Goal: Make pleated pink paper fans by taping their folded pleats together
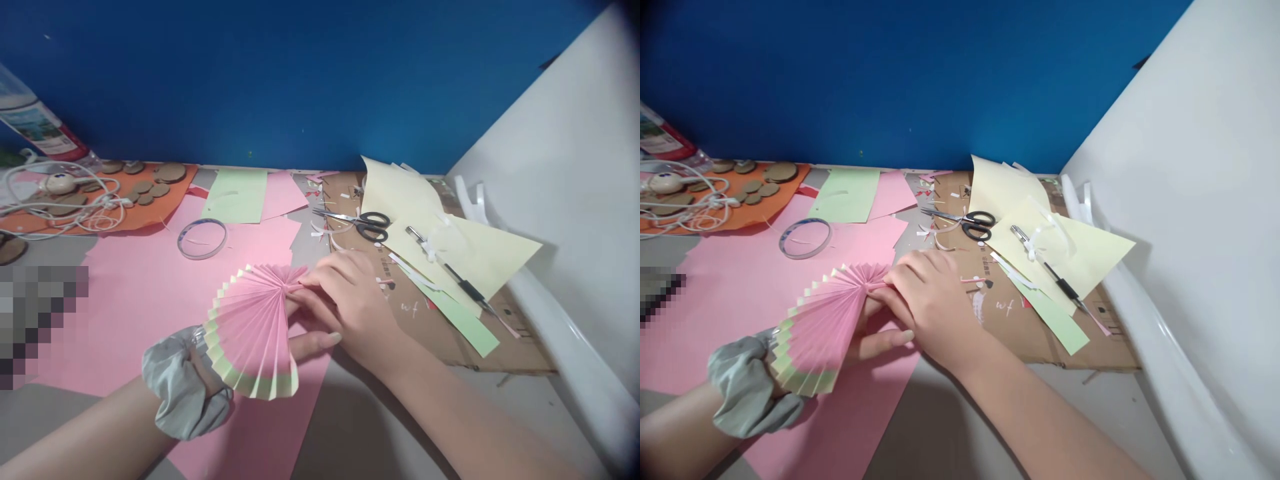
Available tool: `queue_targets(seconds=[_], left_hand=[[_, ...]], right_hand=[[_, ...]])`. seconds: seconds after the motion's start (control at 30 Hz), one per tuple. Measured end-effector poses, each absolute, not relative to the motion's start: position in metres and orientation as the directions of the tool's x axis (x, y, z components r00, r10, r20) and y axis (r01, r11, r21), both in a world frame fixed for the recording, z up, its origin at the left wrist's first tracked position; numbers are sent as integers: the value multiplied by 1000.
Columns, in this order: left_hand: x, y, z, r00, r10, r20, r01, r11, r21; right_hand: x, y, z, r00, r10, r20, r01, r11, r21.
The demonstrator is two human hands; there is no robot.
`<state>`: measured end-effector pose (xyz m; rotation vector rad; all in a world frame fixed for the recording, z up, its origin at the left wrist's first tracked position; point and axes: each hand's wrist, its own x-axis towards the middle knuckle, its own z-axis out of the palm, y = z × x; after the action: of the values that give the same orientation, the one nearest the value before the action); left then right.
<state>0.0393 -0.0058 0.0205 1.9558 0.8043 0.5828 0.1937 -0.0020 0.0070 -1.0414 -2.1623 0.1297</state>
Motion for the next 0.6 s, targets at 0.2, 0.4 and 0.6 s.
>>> queue_targets(seconds=[0.2, 0.4, 0.6], left_hand=[[37, -5, 13, 712, 698, 82, 243, -354, 903], [38, -6, 15, 718, 689, 96, 225, -360, 905], [38, -8, 16, 710, 696, 111, 225, -373, 900]], right_hand=[[197, -2, 3, -451, 622, 640, 562, 755, -337], [197, -2, 0, -481, 629, 610, 573, 753, -324], [198, 0, -2, -480, 625, 616, 538, 764, -356]])
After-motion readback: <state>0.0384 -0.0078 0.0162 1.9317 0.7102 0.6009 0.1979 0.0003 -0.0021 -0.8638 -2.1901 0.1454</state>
